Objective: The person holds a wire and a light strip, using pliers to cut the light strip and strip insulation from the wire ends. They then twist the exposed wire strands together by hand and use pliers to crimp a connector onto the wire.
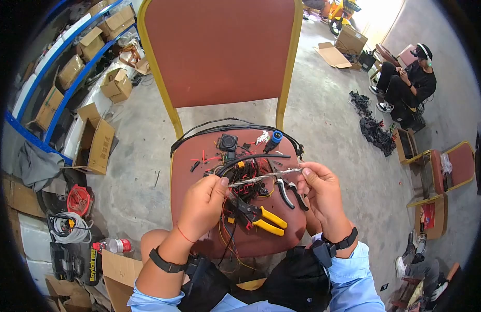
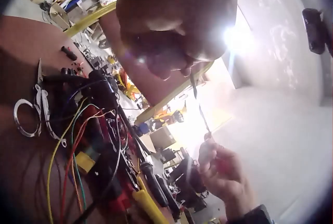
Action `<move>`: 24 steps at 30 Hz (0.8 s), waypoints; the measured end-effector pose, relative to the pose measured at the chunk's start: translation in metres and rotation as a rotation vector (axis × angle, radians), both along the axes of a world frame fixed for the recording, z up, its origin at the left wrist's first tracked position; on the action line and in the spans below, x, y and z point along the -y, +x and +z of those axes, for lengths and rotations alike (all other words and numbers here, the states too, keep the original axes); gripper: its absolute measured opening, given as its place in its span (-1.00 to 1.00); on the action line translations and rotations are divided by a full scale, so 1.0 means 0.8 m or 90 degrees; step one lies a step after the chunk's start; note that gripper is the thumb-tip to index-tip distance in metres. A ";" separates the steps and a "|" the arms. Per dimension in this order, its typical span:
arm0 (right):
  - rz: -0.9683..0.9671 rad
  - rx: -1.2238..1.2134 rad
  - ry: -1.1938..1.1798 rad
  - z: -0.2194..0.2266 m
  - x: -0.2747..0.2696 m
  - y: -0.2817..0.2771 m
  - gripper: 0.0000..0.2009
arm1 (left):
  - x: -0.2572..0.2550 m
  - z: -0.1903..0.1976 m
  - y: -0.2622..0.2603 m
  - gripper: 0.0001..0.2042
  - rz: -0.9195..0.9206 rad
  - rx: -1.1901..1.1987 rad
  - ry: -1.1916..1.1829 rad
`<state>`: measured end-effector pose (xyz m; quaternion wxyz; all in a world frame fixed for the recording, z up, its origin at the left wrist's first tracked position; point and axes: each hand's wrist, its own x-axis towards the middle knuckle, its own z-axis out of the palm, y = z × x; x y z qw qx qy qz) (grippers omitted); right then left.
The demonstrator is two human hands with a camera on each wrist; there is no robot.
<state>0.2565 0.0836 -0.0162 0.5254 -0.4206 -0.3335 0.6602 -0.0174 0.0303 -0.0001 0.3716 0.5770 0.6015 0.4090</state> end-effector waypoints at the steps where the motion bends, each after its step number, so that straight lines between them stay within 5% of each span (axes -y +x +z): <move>1: -0.011 -0.015 -0.027 0.002 0.000 -0.001 -0.84 | 0.000 -0.001 0.001 -0.69 0.001 -0.037 0.031; 6: -0.017 -0.036 -0.101 0.012 0.001 0.000 -0.84 | -0.004 -0.002 0.000 -0.71 0.001 -0.076 0.056; 12: 0.056 0.186 0.004 0.011 0.003 0.012 -0.85 | -0.005 0.000 -0.005 -0.73 0.015 -0.062 0.068; 24: 0.076 -0.115 -0.111 -0.006 0.002 0.011 -0.84 | -0.004 -0.001 -0.006 -0.77 -0.008 -0.095 0.085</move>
